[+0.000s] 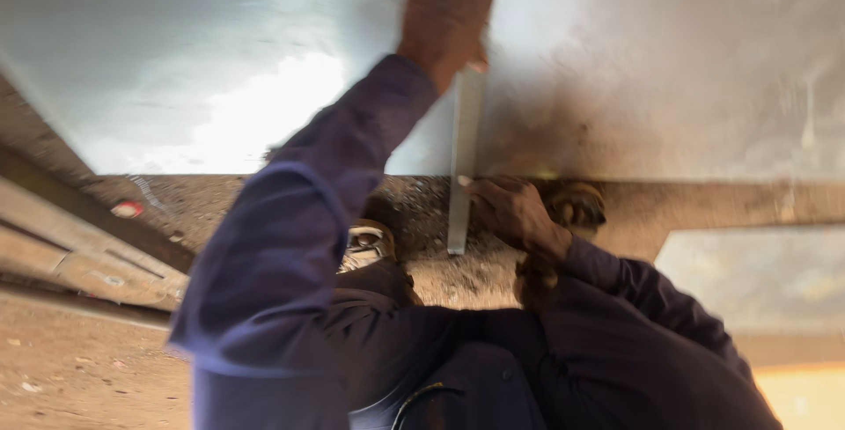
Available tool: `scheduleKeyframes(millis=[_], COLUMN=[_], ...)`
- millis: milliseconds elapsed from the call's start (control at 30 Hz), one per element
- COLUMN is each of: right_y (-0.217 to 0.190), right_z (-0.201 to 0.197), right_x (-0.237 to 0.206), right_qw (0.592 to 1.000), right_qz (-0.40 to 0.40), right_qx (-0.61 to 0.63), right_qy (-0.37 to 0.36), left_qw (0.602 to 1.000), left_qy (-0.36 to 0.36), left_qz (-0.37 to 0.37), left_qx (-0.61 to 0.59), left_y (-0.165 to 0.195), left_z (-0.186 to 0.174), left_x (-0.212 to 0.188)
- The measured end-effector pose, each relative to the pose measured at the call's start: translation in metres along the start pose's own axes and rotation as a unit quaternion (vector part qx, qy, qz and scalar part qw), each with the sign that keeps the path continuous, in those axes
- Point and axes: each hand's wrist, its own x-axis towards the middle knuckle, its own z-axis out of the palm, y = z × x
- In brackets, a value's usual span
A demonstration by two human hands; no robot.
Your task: The person measures and marks a metal sheet using a metal ruler and a marker. They repeatedly position the ruler, draw straight lines, and adjust the ruler to mark multiple sections on the sheet.
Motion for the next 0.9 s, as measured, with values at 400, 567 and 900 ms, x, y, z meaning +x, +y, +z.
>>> scheduleKeyframes(millis=[400, 567, 900], right_y=[-0.002, 0.012, 0.047], right_z=[-0.001, 0.017, 0.016], right_x=[-0.002, -0.016, -0.03], right_qw=[0.997, 0.998, 0.997], right_qz=[0.029, 0.01, 0.049], right_qx=[-0.061, -0.019, -0.047], right_qy=[0.048, 0.056, 0.028], left_qw=[0.984, 0.983, 0.909], left_qy=[-0.015, -0.128, -0.116], left_qz=[-0.147, -0.128, -0.304], left_qx=[-0.095, 0.04, -0.26], left_y=[0.041, 0.044, 0.044], left_z=[-0.019, -0.019, 0.007], left_x=[-0.039, -0.028, -0.004])
